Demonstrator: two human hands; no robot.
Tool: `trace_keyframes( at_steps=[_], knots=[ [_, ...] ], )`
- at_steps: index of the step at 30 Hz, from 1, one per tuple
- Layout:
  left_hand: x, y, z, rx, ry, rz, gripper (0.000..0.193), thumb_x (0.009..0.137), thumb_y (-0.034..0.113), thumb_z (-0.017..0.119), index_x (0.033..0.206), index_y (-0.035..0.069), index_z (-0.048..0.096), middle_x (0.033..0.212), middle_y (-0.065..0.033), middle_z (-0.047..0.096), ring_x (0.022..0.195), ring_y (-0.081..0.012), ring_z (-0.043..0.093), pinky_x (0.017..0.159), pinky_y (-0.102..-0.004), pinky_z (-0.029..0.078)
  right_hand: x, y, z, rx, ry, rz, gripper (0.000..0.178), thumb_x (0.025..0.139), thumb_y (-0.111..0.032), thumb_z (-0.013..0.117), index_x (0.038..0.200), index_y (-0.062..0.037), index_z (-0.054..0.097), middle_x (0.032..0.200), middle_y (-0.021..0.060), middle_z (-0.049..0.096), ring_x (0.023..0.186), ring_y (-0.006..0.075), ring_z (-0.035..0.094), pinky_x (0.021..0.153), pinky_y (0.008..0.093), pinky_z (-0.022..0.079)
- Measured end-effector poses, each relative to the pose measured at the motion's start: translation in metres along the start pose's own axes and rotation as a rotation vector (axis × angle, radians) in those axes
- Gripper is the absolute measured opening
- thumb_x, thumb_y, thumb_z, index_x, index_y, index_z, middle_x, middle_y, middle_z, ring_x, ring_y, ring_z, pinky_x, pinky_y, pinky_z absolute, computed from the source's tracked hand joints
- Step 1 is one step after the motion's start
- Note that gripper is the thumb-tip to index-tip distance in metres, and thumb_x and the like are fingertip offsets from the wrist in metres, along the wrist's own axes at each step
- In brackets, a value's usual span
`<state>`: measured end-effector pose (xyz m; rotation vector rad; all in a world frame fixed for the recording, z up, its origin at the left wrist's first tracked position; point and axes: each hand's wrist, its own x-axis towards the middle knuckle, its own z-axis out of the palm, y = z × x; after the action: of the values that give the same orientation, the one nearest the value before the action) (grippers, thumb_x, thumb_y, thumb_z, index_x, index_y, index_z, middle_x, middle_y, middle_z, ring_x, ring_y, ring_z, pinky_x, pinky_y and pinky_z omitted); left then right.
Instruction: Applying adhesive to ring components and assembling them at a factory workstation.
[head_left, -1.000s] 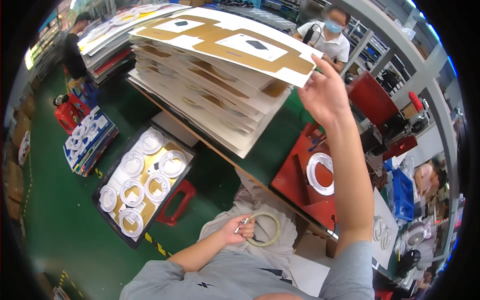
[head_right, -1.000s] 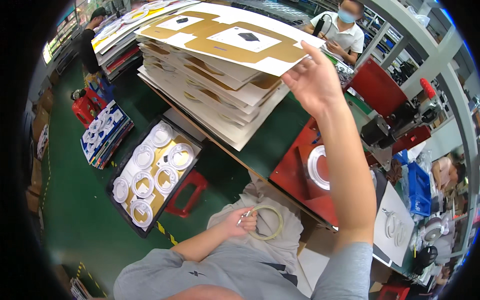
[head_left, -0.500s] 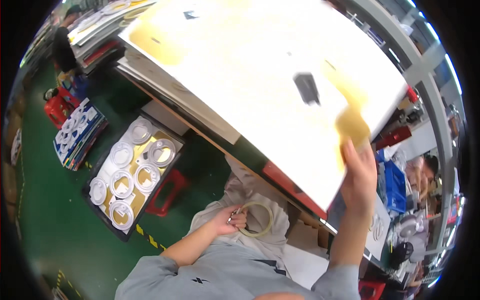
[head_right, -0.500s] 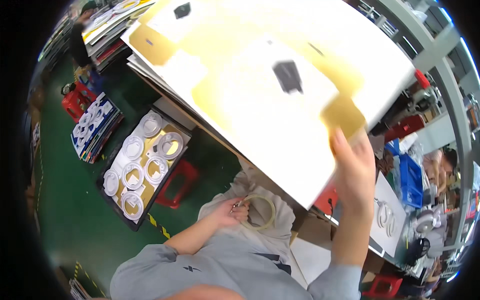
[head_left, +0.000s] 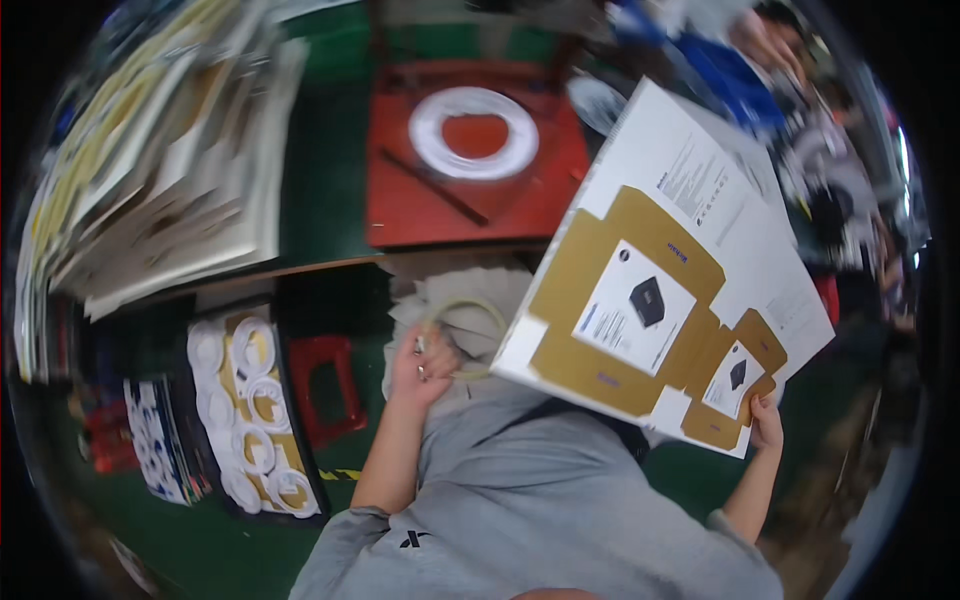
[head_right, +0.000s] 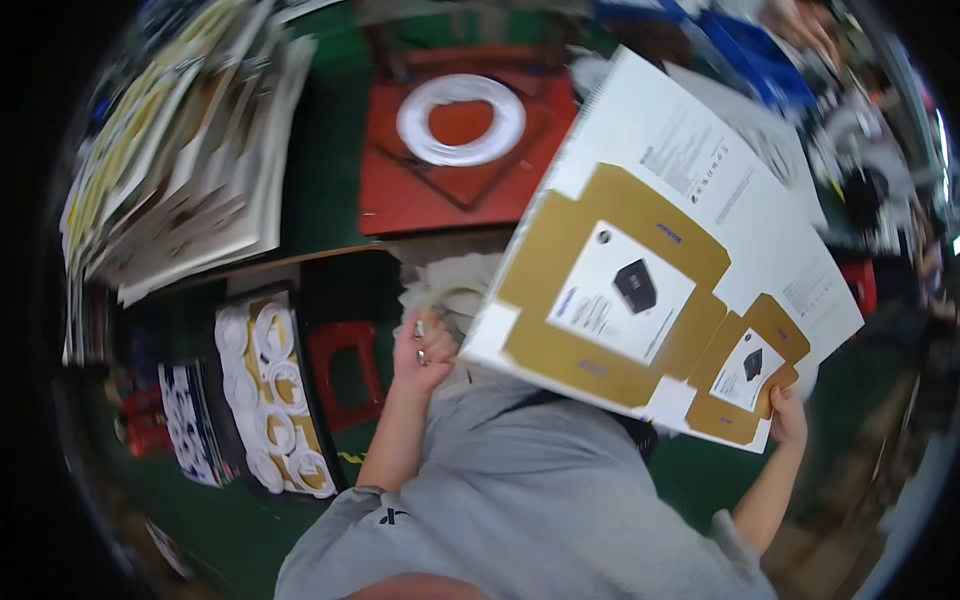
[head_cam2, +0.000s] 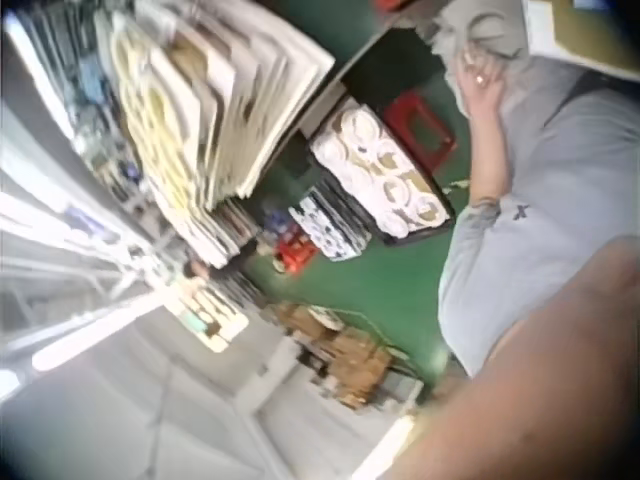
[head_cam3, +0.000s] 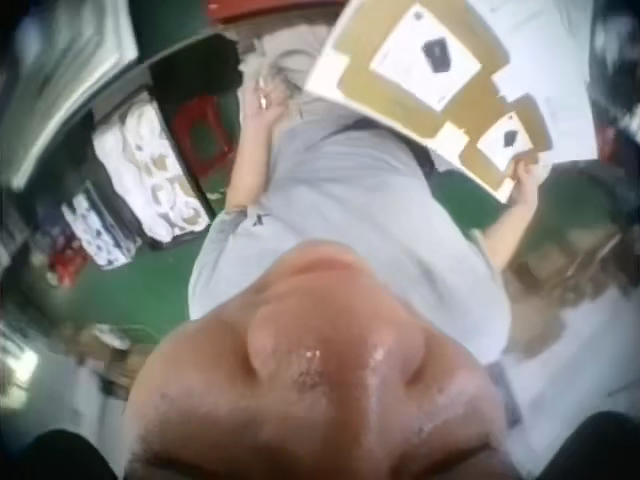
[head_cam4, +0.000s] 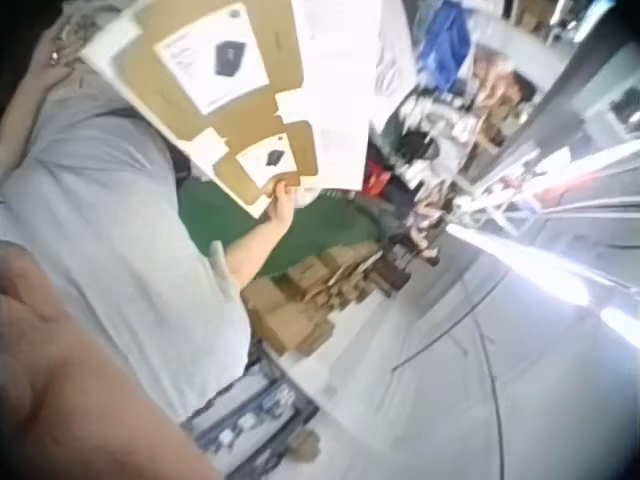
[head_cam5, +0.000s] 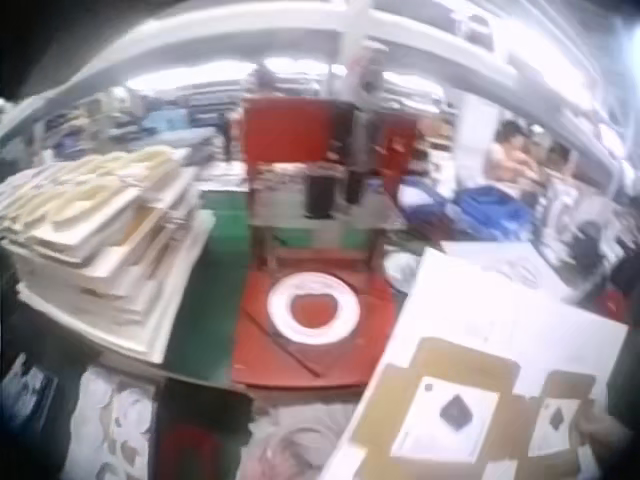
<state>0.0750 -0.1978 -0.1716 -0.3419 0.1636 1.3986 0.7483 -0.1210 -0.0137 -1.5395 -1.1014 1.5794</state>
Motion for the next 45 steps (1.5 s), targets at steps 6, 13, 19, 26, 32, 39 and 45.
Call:
trace_keyframes(
  at_steps=[6,13,19,26,32,39,45],
  knots=[
    [0.023,0.009,0.002,0.051,-0.098,-0.034,0.036,0.112,0.034,0.040,0.094,0.008,0.058,0.055,0.0052,0.031,0.044,-0.0093,0.028,0.049,-0.0270,0.029,-0.159,0.100,-0.019,0.282,0.373,0.367,0.063,0.097,-0.022,0.073,0.151,-0.0064,0.046,0.142,0.0091,0.061,0.127,0.0265,0.062,0.108,0.0435,0.048],
    [0.016,0.007,-0.003,0.017,-0.136,-0.025,0.034,0.114,0.031,0.037,0.106,0.004,0.056,0.057,0.0045,0.032,0.047,-0.0084,0.029,0.051,-0.0270,0.031,-0.118,0.145,-0.027,0.339,0.416,0.449,0.041,0.103,-0.017,0.064,0.141,-0.0087,0.054,0.133,0.0064,0.067,0.118,0.0230,0.067,0.102,0.0394,0.055],
    [0.019,0.005,0.000,0.014,-0.177,-0.005,0.036,0.114,0.032,0.034,0.107,0.004,0.056,0.057,0.0048,0.033,0.046,-0.0082,0.029,0.052,-0.0267,0.032,0.011,0.127,0.003,-0.069,0.516,0.710,0.027,0.108,-0.030,0.056,0.122,-0.0073,0.062,0.097,0.0078,0.075,0.083,0.0195,0.074,0.073,0.0361,0.063],
    [0.011,0.011,-0.007,0.099,-0.189,0.010,0.044,0.114,0.037,0.032,0.110,0.004,0.061,0.054,0.0059,0.032,0.044,-0.0083,0.028,0.053,-0.0277,0.033,0.131,0.077,0.084,-1.434,0.035,0.608,0.030,0.097,-0.018,0.062,0.083,0.0066,0.070,0.084,0.0256,0.073,0.073,0.0339,0.076,0.065,0.0440,0.062],
    [0.006,0.010,0.045,0.285,-0.321,0.002,0.039,0.114,0.033,0.031,0.113,0.006,0.059,0.053,0.0069,0.033,0.043,-0.0071,0.029,0.051,-0.0278,0.033,0.135,-0.070,0.353,-0.608,-0.471,-0.191,0.033,0.107,-0.029,0.060,0.120,0.0005,0.068,0.100,0.0059,0.071,0.093,0.0149,0.067,0.084,0.0335,0.054],
    [0.025,-0.006,0.159,0.577,-0.437,0.162,0.032,0.113,0.033,0.039,0.126,0.006,0.047,0.057,0.0029,0.039,0.044,-0.0087,0.034,0.049,-0.0272,0.036,0.113,-0.142,0.451,-0.080,-0.831,-0.080,0.026,0.107,-0.028,0.062,0.112,-0.0029,0.063,0.080,-0.0018,0.062,0.062,0.0051,0.059,0.057,0.0227,0.050],
    [0.037,-0.025,0.182,1.102,-0.254,0.709,0.025,0.105,0.018,0.063,0.121,0.000,0.055,0.105,-0.0176,0.069,0.093,-0.0226,0.069,0.087,-0.0333,0.053,0.121,-0.175,0.447,-0.117,-0.532,-0.562,0.021,0.087,-0.015,0.085,0.094,-0.0018,0.070,0.076,-0.0020,0.066,0.066,0.0043,0.058,0.059,0.0216,0.045]
  ],
)
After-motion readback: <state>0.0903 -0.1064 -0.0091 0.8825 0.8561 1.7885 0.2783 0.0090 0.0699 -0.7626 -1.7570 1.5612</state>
